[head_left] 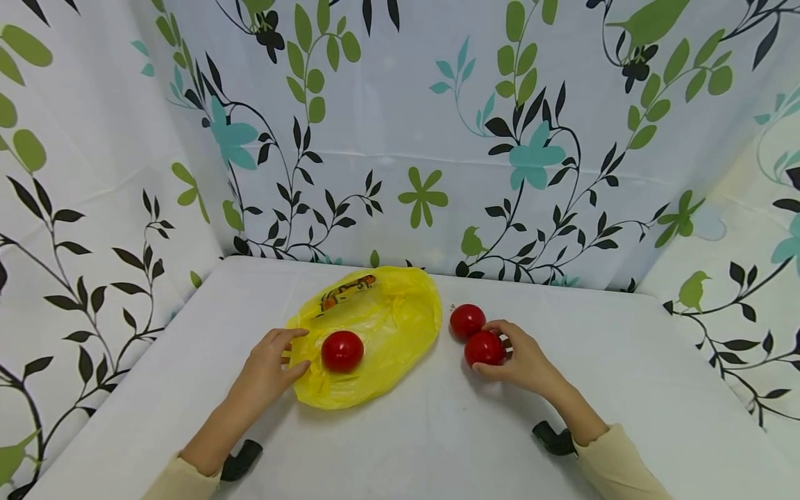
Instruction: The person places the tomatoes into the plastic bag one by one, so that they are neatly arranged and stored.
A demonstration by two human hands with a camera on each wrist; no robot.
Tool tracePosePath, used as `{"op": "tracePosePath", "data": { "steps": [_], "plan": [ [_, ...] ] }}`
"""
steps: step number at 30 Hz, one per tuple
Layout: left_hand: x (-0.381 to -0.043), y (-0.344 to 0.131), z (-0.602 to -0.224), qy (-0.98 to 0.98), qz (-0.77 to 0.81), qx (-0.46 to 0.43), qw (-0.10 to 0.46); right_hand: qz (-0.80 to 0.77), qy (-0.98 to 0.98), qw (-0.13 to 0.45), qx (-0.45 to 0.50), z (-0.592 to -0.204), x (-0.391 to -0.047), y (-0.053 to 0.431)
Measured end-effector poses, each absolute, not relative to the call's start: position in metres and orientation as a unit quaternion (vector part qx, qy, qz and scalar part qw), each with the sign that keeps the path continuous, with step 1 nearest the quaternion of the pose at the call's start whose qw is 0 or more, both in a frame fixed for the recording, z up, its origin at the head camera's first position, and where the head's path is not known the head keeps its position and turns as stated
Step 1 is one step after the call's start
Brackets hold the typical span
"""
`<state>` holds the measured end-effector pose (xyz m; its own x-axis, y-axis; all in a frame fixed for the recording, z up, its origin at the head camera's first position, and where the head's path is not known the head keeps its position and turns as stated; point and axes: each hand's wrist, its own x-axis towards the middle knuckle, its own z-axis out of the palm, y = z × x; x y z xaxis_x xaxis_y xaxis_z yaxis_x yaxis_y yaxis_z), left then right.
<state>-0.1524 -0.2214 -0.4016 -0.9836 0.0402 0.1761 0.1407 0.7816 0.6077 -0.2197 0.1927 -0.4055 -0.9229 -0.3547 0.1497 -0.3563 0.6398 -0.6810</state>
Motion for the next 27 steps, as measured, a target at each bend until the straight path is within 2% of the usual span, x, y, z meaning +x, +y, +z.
{"op": "tracePosePath", "data": {
  "steps": [27],
  "plan": [
    [-0.153, -0.224, -0.403, -0.939, -0.331, -0.049, 0.079, 0.416, -0.874, 0.048, 0.248, -0.384, -0.225, 0.148]
  ]
}}
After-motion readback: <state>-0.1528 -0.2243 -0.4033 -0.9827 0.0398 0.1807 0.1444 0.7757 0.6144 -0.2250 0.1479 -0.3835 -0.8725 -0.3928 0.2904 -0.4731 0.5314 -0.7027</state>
